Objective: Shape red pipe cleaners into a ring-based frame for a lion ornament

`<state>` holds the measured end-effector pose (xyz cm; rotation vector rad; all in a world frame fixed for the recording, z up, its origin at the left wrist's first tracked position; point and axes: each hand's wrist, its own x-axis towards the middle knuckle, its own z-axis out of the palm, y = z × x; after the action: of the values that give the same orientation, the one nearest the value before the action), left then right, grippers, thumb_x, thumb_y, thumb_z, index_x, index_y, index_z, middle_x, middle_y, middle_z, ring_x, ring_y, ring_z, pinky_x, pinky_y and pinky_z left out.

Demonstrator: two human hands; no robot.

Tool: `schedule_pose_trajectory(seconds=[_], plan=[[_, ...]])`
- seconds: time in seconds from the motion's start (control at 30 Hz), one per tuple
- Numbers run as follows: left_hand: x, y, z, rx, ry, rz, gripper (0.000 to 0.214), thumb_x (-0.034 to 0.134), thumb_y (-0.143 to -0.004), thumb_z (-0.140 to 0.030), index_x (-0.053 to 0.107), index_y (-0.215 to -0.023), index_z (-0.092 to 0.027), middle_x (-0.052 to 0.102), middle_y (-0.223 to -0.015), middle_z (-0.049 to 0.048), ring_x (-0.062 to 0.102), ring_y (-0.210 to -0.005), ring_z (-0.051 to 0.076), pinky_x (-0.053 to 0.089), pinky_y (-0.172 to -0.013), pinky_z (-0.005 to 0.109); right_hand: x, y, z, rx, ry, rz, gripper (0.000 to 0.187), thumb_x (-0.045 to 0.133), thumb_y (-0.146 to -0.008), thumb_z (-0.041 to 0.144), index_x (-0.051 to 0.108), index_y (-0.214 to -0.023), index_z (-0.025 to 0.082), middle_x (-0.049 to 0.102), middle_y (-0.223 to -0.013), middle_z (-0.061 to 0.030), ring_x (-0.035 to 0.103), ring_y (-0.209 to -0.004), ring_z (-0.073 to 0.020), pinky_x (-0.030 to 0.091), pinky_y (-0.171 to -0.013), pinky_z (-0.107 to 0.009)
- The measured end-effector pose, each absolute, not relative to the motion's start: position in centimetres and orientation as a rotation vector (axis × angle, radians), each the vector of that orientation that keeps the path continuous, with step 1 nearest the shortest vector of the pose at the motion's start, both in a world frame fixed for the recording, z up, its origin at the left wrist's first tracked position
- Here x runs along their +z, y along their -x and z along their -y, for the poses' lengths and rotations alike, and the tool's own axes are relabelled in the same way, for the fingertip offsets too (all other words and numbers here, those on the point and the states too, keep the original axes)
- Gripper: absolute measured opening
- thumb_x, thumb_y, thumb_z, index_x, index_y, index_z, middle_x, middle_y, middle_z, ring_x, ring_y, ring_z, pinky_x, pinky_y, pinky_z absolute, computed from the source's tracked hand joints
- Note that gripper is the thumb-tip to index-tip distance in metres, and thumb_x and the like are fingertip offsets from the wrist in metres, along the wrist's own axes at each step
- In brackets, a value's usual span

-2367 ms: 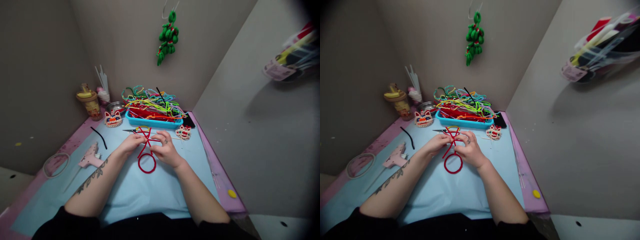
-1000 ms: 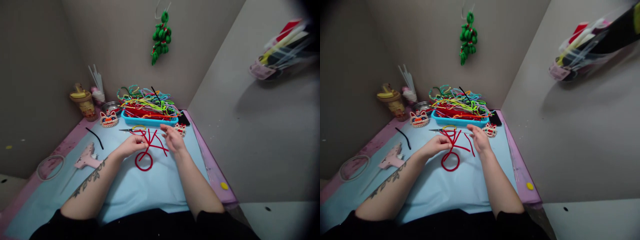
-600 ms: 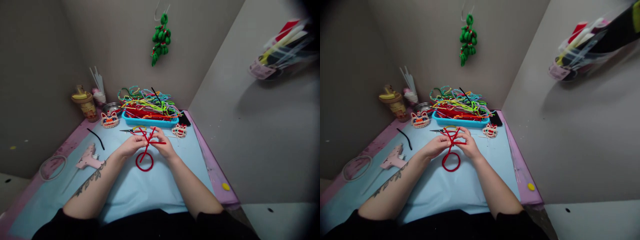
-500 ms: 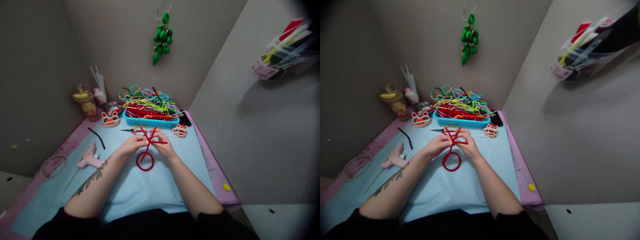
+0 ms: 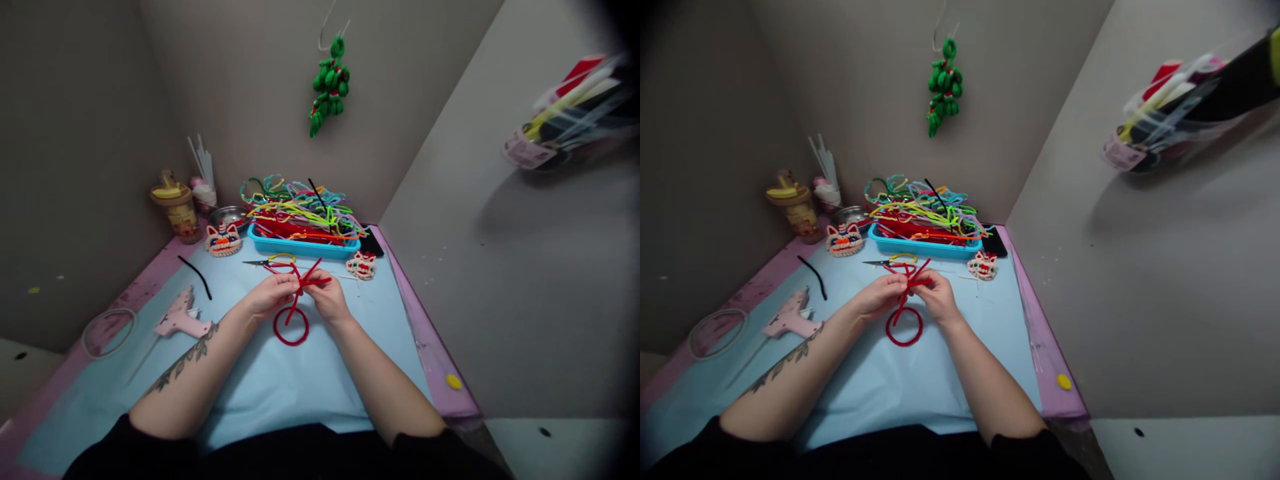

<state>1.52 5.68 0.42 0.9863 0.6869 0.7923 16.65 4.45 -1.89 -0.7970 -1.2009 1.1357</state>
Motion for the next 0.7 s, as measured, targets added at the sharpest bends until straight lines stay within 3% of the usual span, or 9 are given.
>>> schedule_pose_trajectory(seconds=[0.33, 0.53, 0.7], plan=[[0.12, -1.59, -5.98, 0.793, -1.013, -0.648, 0.029, 0.080, -0.059, -0.032, 0.064, -0.074, -0.013, 0.057, -0.067, -0.0014, 0.043, -0.056, 0.007, 0.030, -0.056, 0.022, -2.01, -16.84, -4.53, 1.041, 0.777, 1.219, 0.011, 0.074, -0.066, 0.027, 0.064, -0.065, 0.021, 0.058, -0.076, 0.0000, 0.056, -0.074, -0.0156, 0.047, -0.074, -0.030], [0.19, -1.57, -5.92, 0.853, -0.998, -0.596, 0.034, 0.084, -0.055, -0.029, 0.069, -0.082, -0.013, 0.068, -0.082, 0.0051, 0.059, -0.080, 0.017, 0.041, -0.077, 0.029, -1.76, -17.01, -4.45, 1.003, 0.789, 1.285, 0.011, 0.074, -0.066, 0.025, 0.064, -0.067, 0.021, 0.056, -0.082, -0.0004, 0.055, -0.081, -0.0166, 0.045, -0.081, -0.032], [0.15, -1.67, -5.98, 0.870, -1.016, -0.644, 0.034, 0.083, -0.058, -0.036, 0.069, -0.079, -0.013, 0.067, -0.077, 0.0046, 0.058, -0.073, 0.015, 0.041, -0.073, 0.028, -2.02, -16.99, -4.48, 1.013, 0.836, 1.304, 0.010, 0.073, -0.068, 0.025, 0.063, -0.069, 0.021, 0.055, -0.078, 0.0005, 0.053, -0.077, -0.0157, 0.043, -0.077, -0.030]])
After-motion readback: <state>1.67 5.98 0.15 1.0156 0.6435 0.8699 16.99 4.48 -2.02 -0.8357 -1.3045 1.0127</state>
